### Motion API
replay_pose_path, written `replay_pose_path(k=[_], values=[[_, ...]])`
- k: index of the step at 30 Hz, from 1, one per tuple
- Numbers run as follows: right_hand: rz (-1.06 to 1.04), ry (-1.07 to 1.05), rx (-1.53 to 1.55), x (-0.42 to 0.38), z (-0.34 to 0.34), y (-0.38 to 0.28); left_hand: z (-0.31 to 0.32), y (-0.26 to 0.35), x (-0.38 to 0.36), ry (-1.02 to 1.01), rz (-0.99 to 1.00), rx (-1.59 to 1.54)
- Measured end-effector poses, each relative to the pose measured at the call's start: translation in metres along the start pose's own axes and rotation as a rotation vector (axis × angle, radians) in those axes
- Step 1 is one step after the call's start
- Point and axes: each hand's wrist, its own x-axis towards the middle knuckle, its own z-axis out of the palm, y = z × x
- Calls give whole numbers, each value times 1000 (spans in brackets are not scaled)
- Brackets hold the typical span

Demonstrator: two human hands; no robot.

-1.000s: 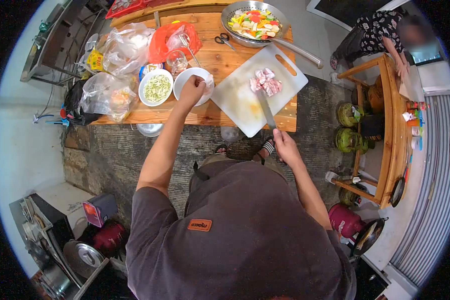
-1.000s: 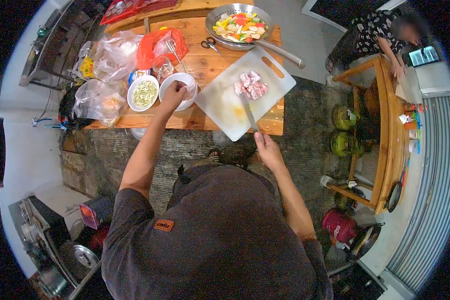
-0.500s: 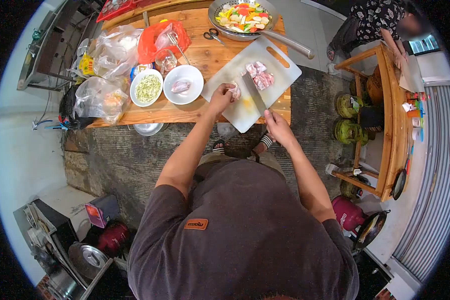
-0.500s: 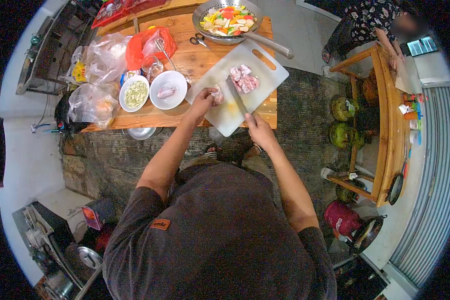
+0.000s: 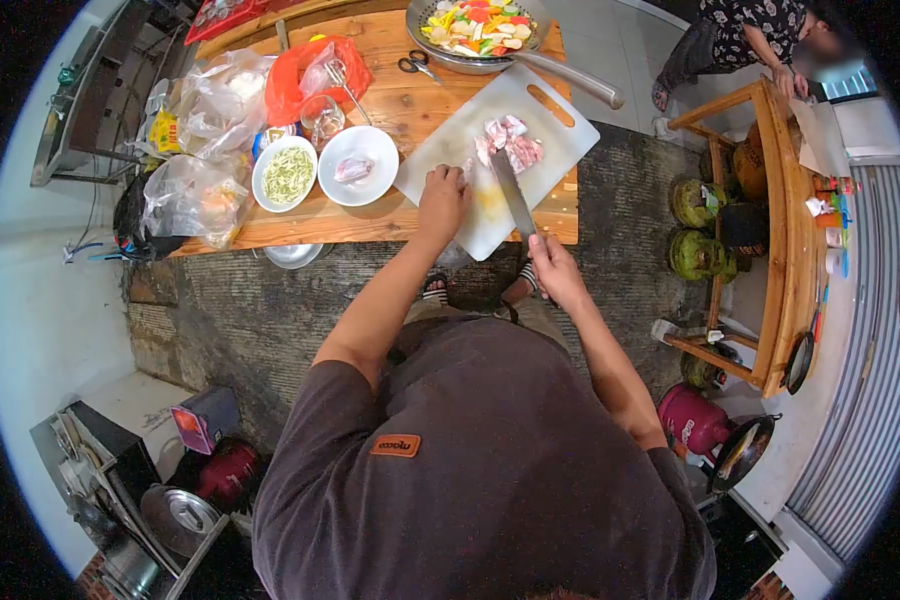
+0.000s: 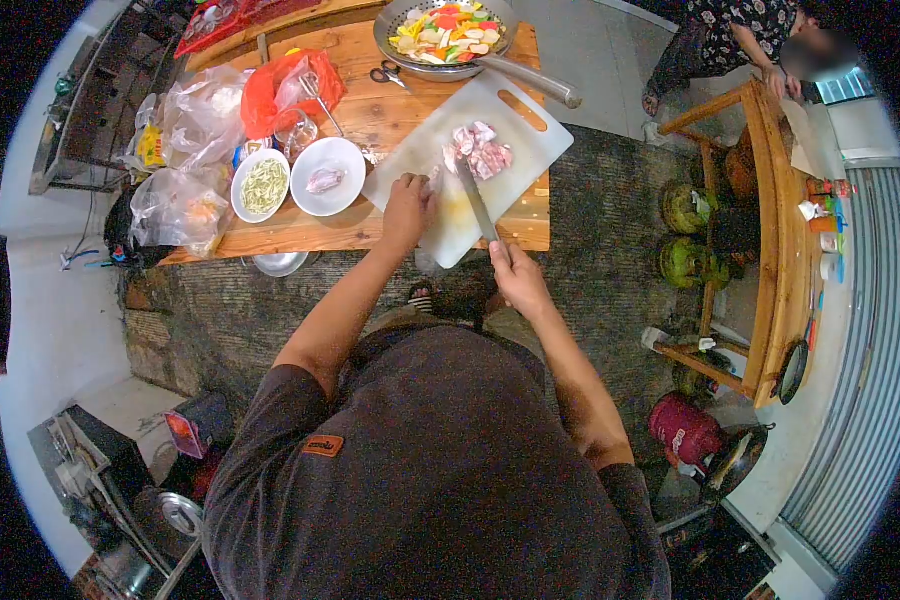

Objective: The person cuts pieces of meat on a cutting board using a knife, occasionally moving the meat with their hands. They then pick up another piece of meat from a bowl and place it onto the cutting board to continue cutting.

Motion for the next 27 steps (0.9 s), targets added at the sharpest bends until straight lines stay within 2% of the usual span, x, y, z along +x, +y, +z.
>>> replay_pose_path(k=[1, 3, 5, 8, 10, 12, 16, 27], values=[[0, 1, -2, 2, 2, 5, 3, -3, 2, 12, -2, -24], [-169, 117, -250, 7, 8, 15, 6, -7, 3, 5, 38, -78], [-155, 112, -229, 10, 11, 15, 5, -9, 1, 0, 77, -130], [-178, 108, -202, 6, 17, -7, 4, -8, -8, 118, 83, -134], [-213, 106, -199, 10, 22, -13, 2, -6, -13, 167, 7, -134], [-337, 170, -387, 17, 28, -14, 3, -8, -14, 186, 18, -134], [-306, 199, -358, 23, 44, -24, 8, -13, -12, 228, 18, -118], [-342, 142, -536, 44, 54, -34, 9, -12, -13, 244, 23, -34]])
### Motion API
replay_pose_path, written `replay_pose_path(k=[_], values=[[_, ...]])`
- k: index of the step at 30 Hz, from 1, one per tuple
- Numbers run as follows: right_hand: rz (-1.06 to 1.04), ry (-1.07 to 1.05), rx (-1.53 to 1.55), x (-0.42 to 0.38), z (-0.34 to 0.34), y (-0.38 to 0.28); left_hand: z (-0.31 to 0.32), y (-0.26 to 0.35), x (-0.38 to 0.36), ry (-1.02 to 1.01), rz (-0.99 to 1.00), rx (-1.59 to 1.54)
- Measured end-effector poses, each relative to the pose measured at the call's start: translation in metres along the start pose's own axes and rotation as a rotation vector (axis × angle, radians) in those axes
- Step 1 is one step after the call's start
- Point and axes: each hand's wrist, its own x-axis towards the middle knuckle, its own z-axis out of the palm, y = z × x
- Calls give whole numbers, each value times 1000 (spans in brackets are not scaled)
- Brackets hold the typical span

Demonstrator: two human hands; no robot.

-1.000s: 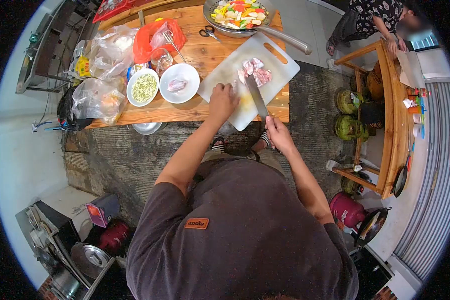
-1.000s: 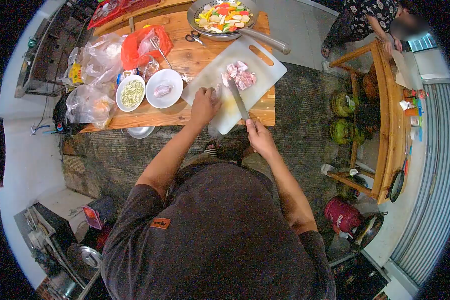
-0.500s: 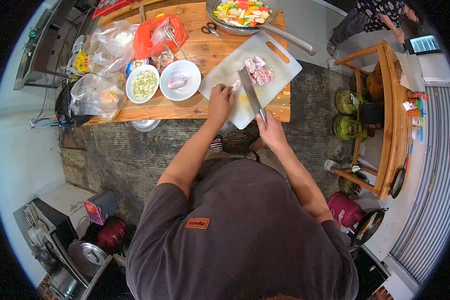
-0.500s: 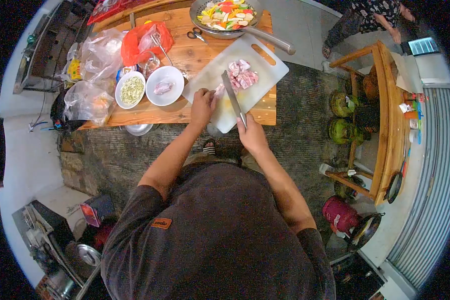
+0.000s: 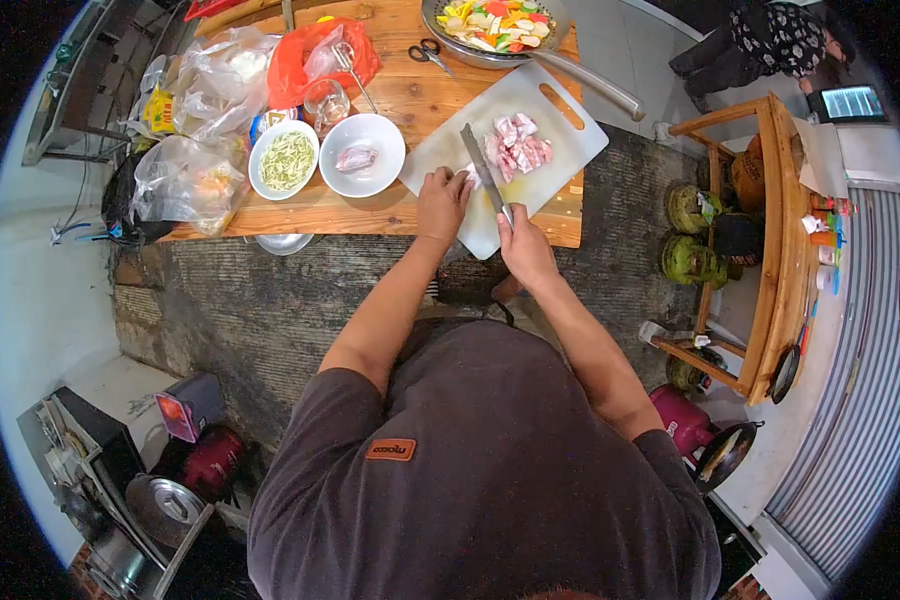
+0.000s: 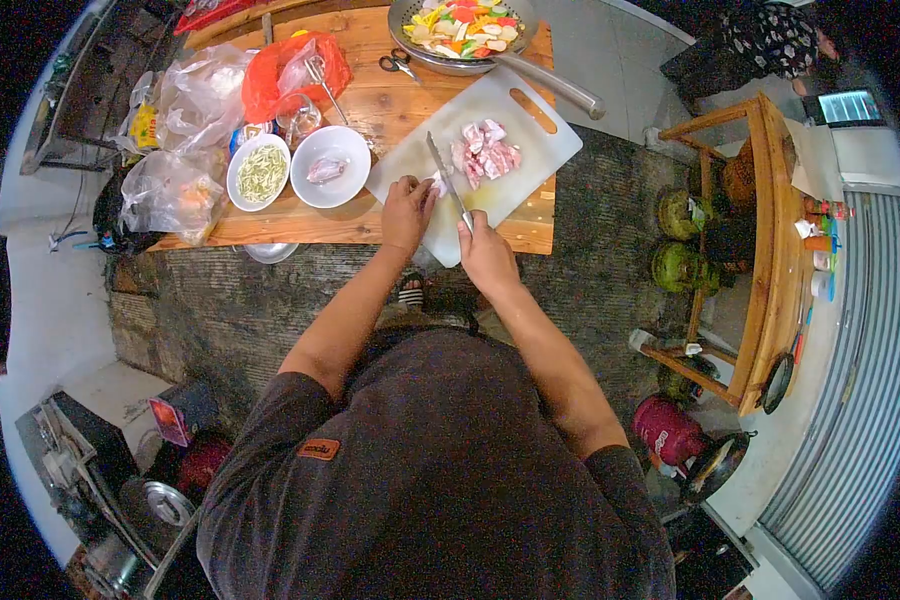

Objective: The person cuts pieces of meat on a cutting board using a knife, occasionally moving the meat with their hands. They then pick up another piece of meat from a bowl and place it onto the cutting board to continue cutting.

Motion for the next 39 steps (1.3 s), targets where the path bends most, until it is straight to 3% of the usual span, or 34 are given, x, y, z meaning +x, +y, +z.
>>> replay_pose_path(k=[4, 6, 16, 24, 30, 34, 39], values=[[-2, -25, -26, 4, -3, -2, 2, -2, 1, -18, 10, -22], [-49, 94, 14, 3, 0, -4, 3, -2, 1, -19, 10, -21], [-10, 18, -62, 15, 9, -2, 5, -3, 0, -21, 19, -34], [-190, 316, 117, 22, -4, -31, 6, -4, 1, -22, 26, -27], [-54, 63, -74, 37, 23, -6, 4, -2, 2, -73, 0, -32], [-55, 62, -69, 40, 18, -9, 6, -2, 3, -75, -12, -16], [-99, 219, 55, 36, -6, -37, 3, 0, 2, -87, -20, -20]])
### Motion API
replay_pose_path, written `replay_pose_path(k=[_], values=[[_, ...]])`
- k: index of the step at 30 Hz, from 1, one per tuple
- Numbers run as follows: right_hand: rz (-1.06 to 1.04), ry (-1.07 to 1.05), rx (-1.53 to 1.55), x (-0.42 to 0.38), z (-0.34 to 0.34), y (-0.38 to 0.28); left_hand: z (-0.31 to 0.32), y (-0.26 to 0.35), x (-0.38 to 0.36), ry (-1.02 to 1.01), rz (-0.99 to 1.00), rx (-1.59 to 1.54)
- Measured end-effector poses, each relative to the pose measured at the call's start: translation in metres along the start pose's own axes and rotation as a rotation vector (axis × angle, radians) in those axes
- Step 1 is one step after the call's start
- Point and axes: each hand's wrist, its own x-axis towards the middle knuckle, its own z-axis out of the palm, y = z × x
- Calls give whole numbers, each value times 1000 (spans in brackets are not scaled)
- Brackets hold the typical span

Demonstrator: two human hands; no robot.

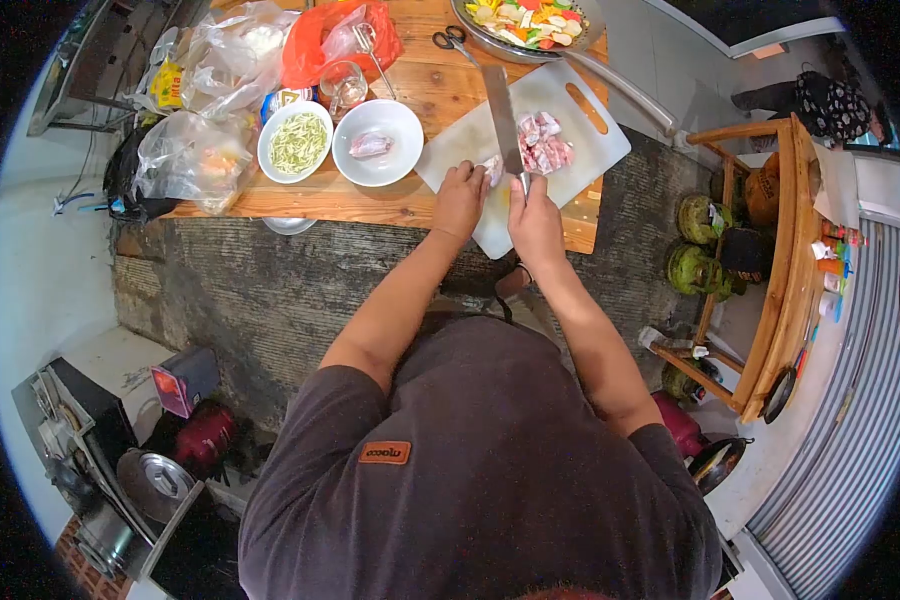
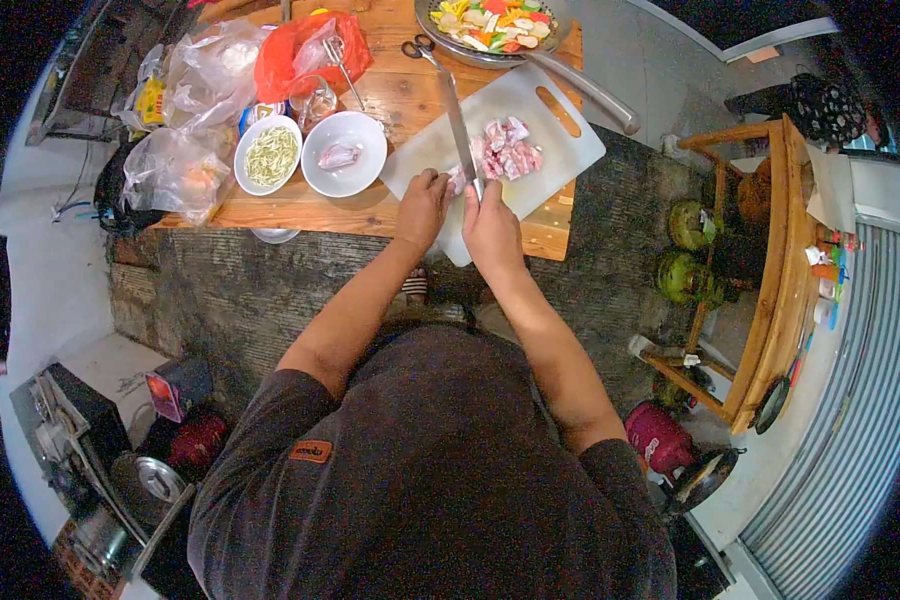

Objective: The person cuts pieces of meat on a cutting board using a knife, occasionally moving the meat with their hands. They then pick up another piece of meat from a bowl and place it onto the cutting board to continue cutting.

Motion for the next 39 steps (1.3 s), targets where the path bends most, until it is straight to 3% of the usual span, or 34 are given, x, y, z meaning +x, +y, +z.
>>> replay_pose_path(k=[12, 19, 24, 31, 39], values=[[69, -156, -159, -2, 36, 24, 2, -2, 0, -15, 12, 16], [76, -120, -74, 11, 22, 29, 2, -2, 1, -6, 32, 11], [13, 45, 40, 7, 2, 1, 4, -2, -2, -13, 15, 12], [29, -85, -106, 10, 33, 31, 3, -2, 0, 18, 15, 38], [22, 43, 24, 1, 13, 8, 6, -6, 3, 25, 26, 47]])
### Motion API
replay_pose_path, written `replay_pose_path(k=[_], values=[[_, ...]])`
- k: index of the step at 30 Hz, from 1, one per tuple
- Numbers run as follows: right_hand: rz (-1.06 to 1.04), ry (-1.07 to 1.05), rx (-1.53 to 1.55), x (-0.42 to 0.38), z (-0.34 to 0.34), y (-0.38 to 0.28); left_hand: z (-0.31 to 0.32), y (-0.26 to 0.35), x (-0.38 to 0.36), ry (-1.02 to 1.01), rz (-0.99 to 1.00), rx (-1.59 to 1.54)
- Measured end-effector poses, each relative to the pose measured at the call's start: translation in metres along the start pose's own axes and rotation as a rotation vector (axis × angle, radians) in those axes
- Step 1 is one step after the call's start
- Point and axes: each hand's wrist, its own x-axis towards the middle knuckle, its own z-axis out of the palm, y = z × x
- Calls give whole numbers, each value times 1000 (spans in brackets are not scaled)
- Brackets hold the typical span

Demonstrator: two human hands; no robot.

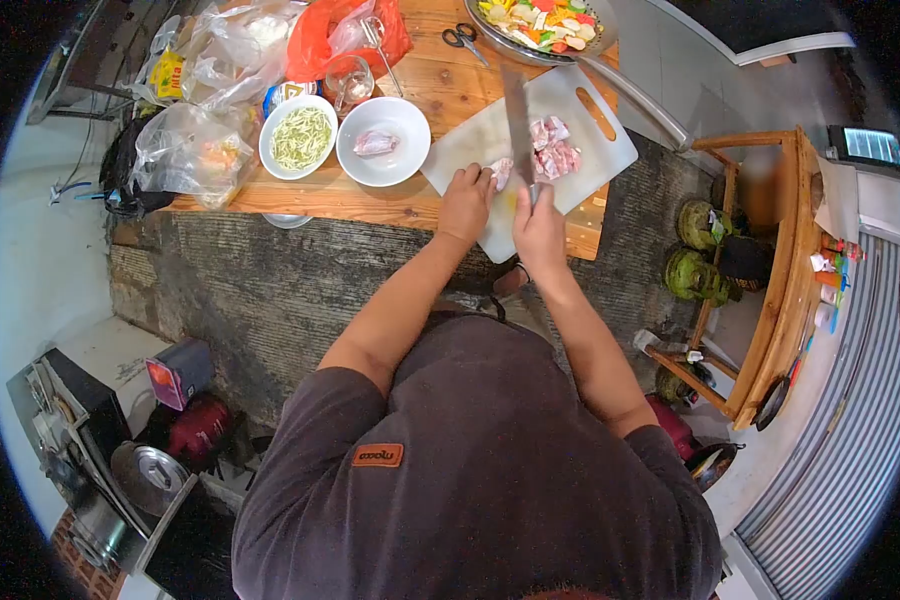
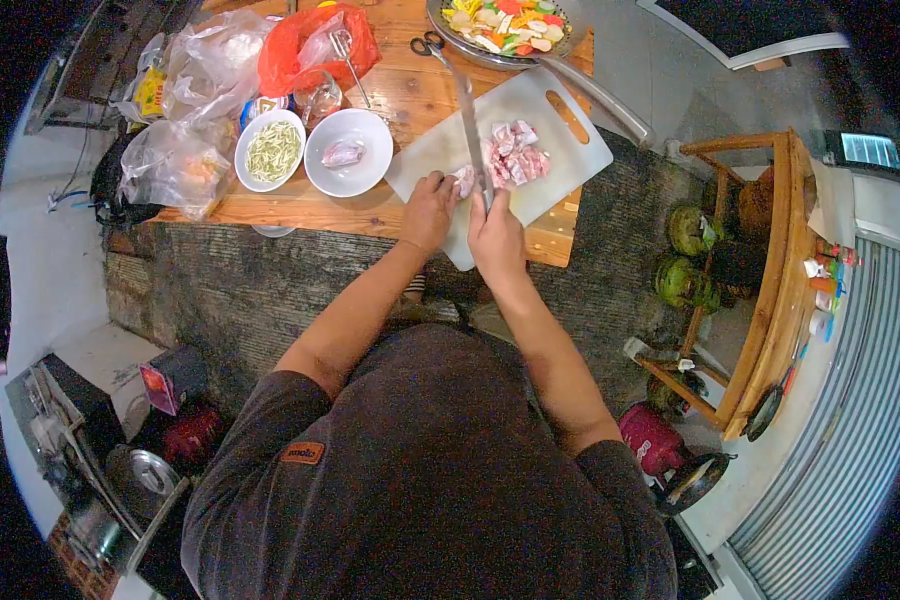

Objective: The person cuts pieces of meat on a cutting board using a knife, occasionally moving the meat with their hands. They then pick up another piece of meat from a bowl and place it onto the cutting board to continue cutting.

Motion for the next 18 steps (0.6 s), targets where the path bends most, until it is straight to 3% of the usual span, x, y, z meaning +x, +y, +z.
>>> replay_pose_path(k=[6, 16, 18], values=[[114, -176, -90, 0, 22, 22, 2, 2, -3, 13, 7, -23], [157, -212, -104, -21, 15, 26, -2, 6, -1, -49, -37, -3], [148, -121, -14, -33, 13, 34, -3, 5, -2, -59, -37, 0]])
